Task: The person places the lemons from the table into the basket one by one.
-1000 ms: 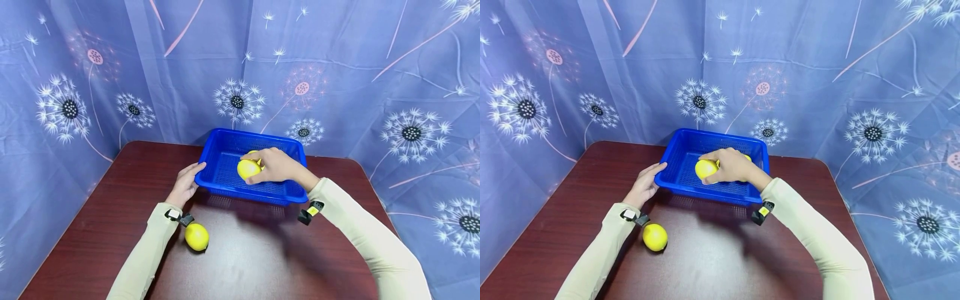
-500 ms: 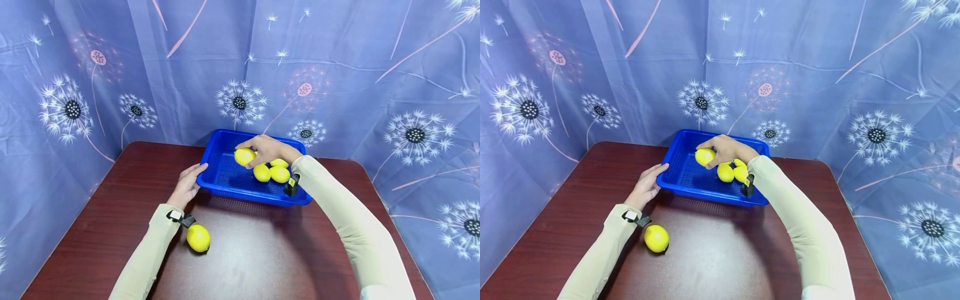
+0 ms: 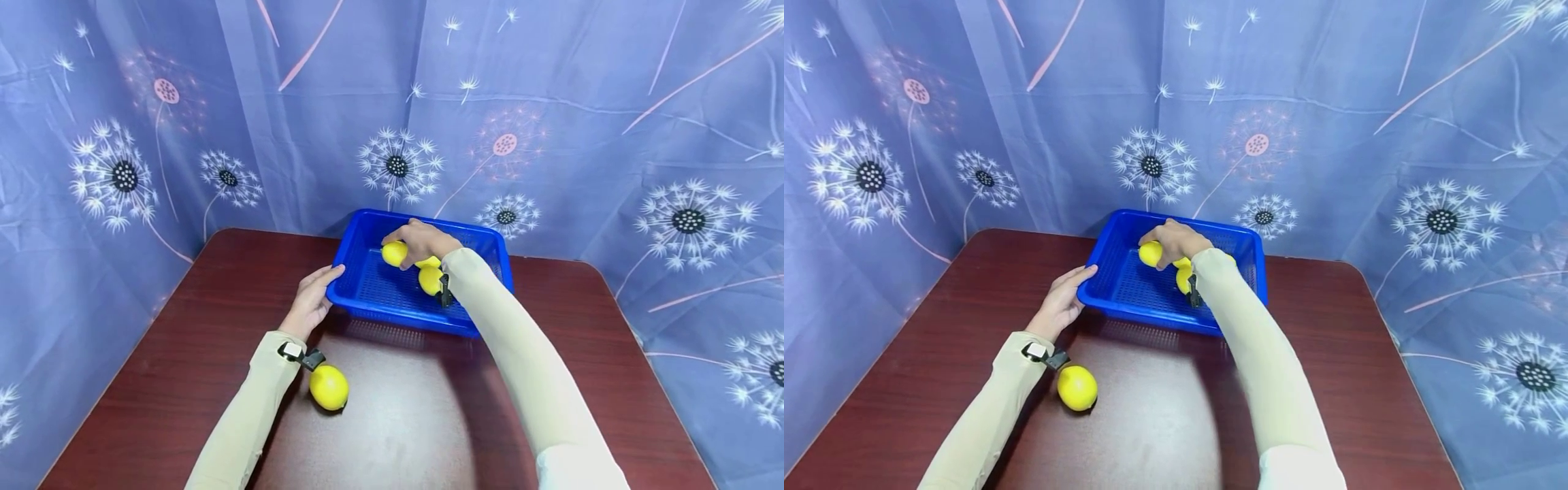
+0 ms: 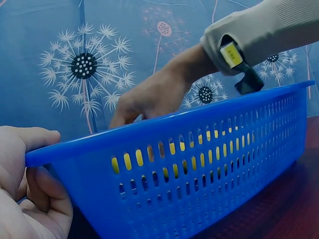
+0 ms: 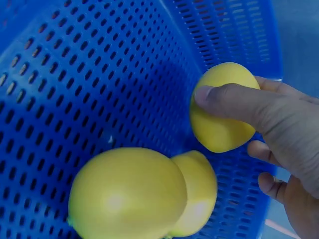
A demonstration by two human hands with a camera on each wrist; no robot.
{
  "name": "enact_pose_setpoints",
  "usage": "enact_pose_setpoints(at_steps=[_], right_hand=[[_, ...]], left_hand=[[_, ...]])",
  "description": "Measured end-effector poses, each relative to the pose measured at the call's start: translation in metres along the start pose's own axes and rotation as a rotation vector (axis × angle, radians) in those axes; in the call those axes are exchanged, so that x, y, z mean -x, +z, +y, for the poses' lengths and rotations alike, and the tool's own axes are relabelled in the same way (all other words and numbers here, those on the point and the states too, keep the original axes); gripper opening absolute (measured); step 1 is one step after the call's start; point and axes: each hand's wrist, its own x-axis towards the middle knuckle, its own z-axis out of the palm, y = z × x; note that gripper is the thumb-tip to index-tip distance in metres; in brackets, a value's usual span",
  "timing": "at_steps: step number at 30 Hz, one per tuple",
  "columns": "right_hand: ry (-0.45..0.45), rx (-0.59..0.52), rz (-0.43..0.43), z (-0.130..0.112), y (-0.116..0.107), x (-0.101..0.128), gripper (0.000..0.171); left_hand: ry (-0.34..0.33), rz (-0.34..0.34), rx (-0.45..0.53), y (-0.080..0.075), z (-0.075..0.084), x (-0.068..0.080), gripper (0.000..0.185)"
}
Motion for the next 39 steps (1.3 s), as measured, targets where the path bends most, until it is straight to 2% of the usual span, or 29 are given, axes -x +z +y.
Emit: enact_pose_setpoints(at_steps=[7, 12, 16, 19, 22, 25, 28, 33, 39], right_hand=[[0.11, -0.009, 0.01, -0.003, 0.013, -0.015, 0.07], [0.09, 0.02, 0.001, -0.003, 0.014, -0.017, 0.073], [0.068, -0.001, 0.036, -0.005, 0.004, -0.011, 0.067], [0.043, -0.018, 0.117, -0.01, -0.006, 0.001, 0.055], [0.011, -0.018, 0.255, -0.023, -0.014, 0.021, 0.047], [-0.004, 0.002, 0.381, -0.043, -0.017, 0.043, 0.044], [-0.01, 0.012, 0.462, -0.062, -0.013, 0.061, 0.044], [-0.034, -0.048, 0.566, -0.088, 0.009, 0.089, 0.043], [-0.128, -0.09, 0.644, -0.119, 0.059, 0.117, 0.04]], left_hand=[[-0.002, 0.002, 0.008, 0.001, 0.002, 0.001, 0.006], [-0.005, 0.007, -0.002, 0.001, 0.002, 0.001, 0.007], [0.011, 0.008, -0.016, -0.001, 0.003, 0.002, 0.006], [0.015, 0.002, -0.012, -0.001, 0.003, 0.002, 0.004], [0.008, 0.0, -0.009, -0.001, 0.002, 0.001, 0.003], [0.006, 0.001, -0.003, -0.002, 0.002, 0.001, 0.006], [0.009, 0.002, -0.002, -0.003, 0.003, 0.001, 0.006], [0.006, -0.014, -0.006, -0.003, 0.004, 0.0, 0.007], [0.008, -0.026, -0.008, 0.0, 0.001, -0.001, 0.009]])
